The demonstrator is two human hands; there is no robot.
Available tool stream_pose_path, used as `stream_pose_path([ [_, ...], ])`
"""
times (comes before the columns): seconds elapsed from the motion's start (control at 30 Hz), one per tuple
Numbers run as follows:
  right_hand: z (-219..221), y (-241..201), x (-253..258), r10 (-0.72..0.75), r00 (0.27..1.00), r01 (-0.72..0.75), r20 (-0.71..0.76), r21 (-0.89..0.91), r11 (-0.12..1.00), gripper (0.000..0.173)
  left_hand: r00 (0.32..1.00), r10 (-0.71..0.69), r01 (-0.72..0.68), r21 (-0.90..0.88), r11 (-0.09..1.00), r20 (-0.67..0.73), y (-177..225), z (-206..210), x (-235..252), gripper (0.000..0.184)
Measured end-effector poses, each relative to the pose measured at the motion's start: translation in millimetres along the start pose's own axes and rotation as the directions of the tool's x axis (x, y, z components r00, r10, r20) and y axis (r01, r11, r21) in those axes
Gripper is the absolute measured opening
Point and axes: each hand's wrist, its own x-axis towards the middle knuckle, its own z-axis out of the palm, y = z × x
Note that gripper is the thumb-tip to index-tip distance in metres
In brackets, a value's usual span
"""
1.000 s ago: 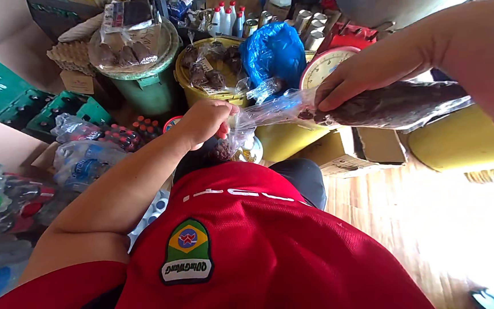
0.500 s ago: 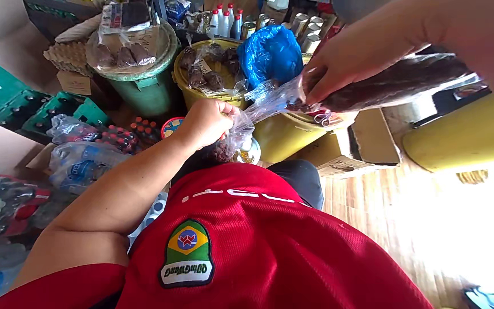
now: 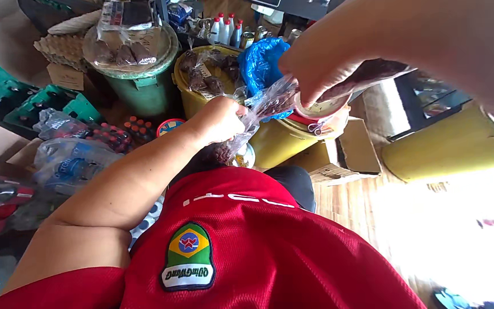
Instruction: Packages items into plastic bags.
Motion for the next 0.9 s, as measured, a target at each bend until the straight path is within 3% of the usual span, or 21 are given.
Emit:
stream_pose_path([
  [0.07,-8,-13,-7,0.074,0.996,-0.078,0.054,0.09,0.993,0.034,1.0,-0.017,0.018,-0.025,1.0,0.012,1,-2,0,0.043],
  [0.17,2,4,20,0.004,1.0,0.0,-0.022,0.163,0.987,0.028,1.0,-0.011,0.011,-0.032,0.999,0.018,-1,-3,1,0.037],
  [0.27,7,16,51,0.006,0.995,-0.006,-0.104,0.003,1.0,0.017,1.0,0.007,-0.007,-0.029,1.0,0.027,0,-4,1,0.03],
  [0.33,12,30,69,-0.172,0.962,0.135,-0.213,-0.18,0.974,0.017,1.0,0.011,-0.01,-0.045,0.999,0.025,-1,-4,1,0.032],
  [0.4,18,36,77,-0.407,0.849,0.288,-0.336,-0.353,0.89,0.019,1.0,0.007,-0.006,-0.065,0.998,0.015,-3,-4,2,0.032],
  [0.43,17,31,72,-0.435,0.829,0.292,-0.353,-0.391,0.873,0.019,1.0,0.006,-0.005,-0.076,0.997,0.013,-4,-4,2,0.032],
  [0.53,7,-6,35,-0.235,0.925,0.147,-0.299,-0.289,0.946,0.019,1.0,-0.003,0.006,-0.129,0.992,0.026,-5,-5,4,0.039],
  [0.67,6,16,53,-0.459,0.83,0.356,-0.317,-0.333,0.873,0.016,1.0,-0.02,0.02,-0.147,0.989,0.006,-3,-6,6,0.041],
  [0.8,17,35,70,-0.338,0.845,0.272,-0.414,-0.212,0.939,0.028,0.999,-0.032,0.032,-0.142,0.989,0.006,-3,-7,7,0.042],
  [0.9,35,63,81,-0.3,0.8,0.311,-0.52,-0.067,0.948,0.033,0.999,-0.041,0.041,-0.144,0.989,0.0,-5,-9,7,0.045],
])
